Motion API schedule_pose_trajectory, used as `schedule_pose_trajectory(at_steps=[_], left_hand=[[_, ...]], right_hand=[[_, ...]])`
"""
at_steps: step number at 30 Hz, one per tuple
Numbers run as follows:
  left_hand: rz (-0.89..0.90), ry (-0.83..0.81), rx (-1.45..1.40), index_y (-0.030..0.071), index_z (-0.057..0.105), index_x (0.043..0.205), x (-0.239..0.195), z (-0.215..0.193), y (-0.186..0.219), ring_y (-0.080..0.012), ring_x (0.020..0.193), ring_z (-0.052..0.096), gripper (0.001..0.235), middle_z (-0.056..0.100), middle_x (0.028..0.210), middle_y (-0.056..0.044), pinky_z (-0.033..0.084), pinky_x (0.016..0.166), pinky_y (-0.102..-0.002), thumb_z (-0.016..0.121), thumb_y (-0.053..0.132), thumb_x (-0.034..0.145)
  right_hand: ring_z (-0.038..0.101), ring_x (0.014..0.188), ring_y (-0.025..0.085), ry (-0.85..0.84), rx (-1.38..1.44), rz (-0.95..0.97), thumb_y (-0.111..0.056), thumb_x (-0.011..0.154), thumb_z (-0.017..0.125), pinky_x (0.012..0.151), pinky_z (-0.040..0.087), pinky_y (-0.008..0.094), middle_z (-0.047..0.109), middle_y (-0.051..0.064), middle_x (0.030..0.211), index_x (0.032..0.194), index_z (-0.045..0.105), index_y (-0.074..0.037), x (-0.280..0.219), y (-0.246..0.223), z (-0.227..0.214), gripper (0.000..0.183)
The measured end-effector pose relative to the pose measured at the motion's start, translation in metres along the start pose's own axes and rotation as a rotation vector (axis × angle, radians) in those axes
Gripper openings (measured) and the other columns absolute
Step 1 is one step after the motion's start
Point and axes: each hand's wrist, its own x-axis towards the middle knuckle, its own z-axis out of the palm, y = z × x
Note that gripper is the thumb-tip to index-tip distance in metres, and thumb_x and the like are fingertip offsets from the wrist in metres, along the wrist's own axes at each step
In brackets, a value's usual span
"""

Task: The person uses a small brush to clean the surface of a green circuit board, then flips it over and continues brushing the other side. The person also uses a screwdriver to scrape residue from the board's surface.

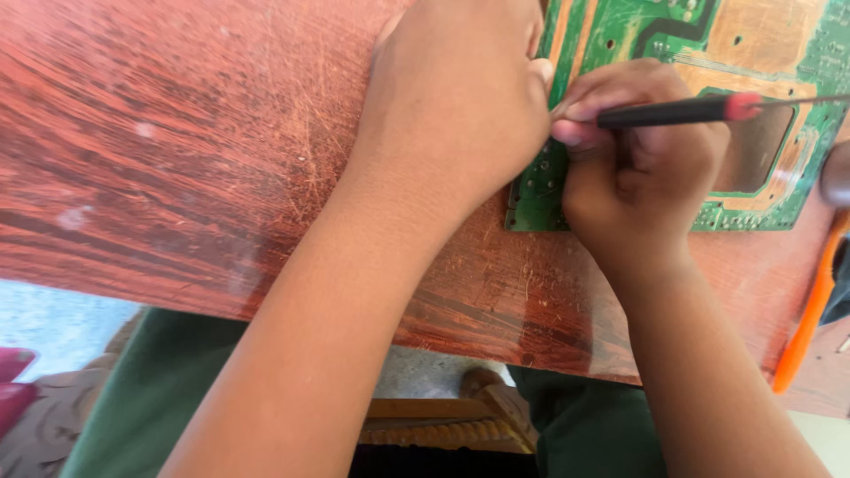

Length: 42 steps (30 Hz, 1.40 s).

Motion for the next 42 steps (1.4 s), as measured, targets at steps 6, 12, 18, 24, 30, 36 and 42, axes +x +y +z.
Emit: schedule_pose_trajectory(at_steps=[6,12,18,24,30,36,42], left_hand=[[-0.056,-0.063,0.016,0.008,0.074,0.081,0.007,-0.004,0.006,-0.0365,0.079,0.072,0.01,0.073,0.078,-0.017,0.054,0.077,-0.05,0.074,0.018,0.082],[-0.078,-0.059,0.052,0.009,0.075,0.082,0.005,0.0,0.003,-0.0372,0.081,0.071,0.012,0.074,0.079,-0.017,0.054,0.079,-0.051,0.075,0.021,0.081],[-0.097,-0.047,0.024,0.01,0.074,0.082,0.002,0.002,0.001,-0.0345,0.082,0.072,0.013,0.074,0.08,-0.014,0.055,0.079,-0.049,0.075,0.022,0.082],[-0.071,-0.041,0.065,0.011,0.074,0.08,0.004,0.001,0.004,-0.0338,0.08,0.073,0.012,0.075,0.077,-0.013,0.054,0.077,-0.05,0.076,0.023,0.079],[-0.186,-0.108,0.05,0.013,0.074,0.08,0.007,-0.002,0.008,-0.0313,0.083,0.073,0.014,0.075,0.08,-0.01,0.055,0.08,-0.047,0.077,0.026,0.079],[-0.098,-0.023,0.039,0.01,0.075,0.078,0.009,-0.005,0.007,-0.0355,0.084,0.072,0.011,0.075,0.083,-0.013,0.054,0.079,-0.05,0.076,0.02,0.074],[-0.198,-0.099,0.006,0.012,0.076,0.083,0.005,-0.003,0.007,-0.0329,0.086,0.073,0.011,0.076,0.085,-0.012,0.055,0.083,-0.048,0.073,0.022,0.079]], right_hand=[[0.066,0.09,0.013,-0.011,0.3,0.063,0.005,0.099,0.071,0.081,0.056,0.023,0.066,0.008,0.1,0.101,0.058,0.0,-0.017,-0.059,-0.011,0.014],[0.067,0.082,0.012,-0.093,-0.017,-0.038,0.004,0.104,0.074,0.072,0.053,0.021,0.069,0.009,0.095,0.097,0.06,0.002,-0.015,-0.069,-0.01,0.016],[0.069,0.083,0.015,-0.036,-0.209,-0.133,0.011,0.1,0.07,0.077,0.053,0.026,0.069,0.01,0.094,0.097,0.059,0.001,-0.018,-0.069,-0.002,0.016],[0.068,0.082,0.013,0.006,-0.191,-0.071,0.012,0.1,0.07,0.078,0.053,0.024,0.07,0.008,0.094,0.101,0.06,0.001,-0.019,-0.069,0.001,0.015],[0.063,0.089,0.007,0.055,0.235,0.178,0.008,0.098,0.069,0.083,0.052,0.02,0.068,0.003,0.099,0.101,0.059,-0.003,-0.017,-0.062,0.003,0.015],[0.067,0.096,0.01,-0.045,0.256,0.079,0.01,0.106,0.07,0.088,0.056,0.022,0.068,0.01,0.106,0.103,0.06,0.002,-0.025,-0.058,-0.002,0.013],[0.069,0.1,0.013,-0.002,0.293,0.094,0.004,0.096,0.074,0.093,0.057,0.026,0.069,0.011,0.105,0.096,0.06,0.0,-0.03,-0.057,-0.012,0.015]])
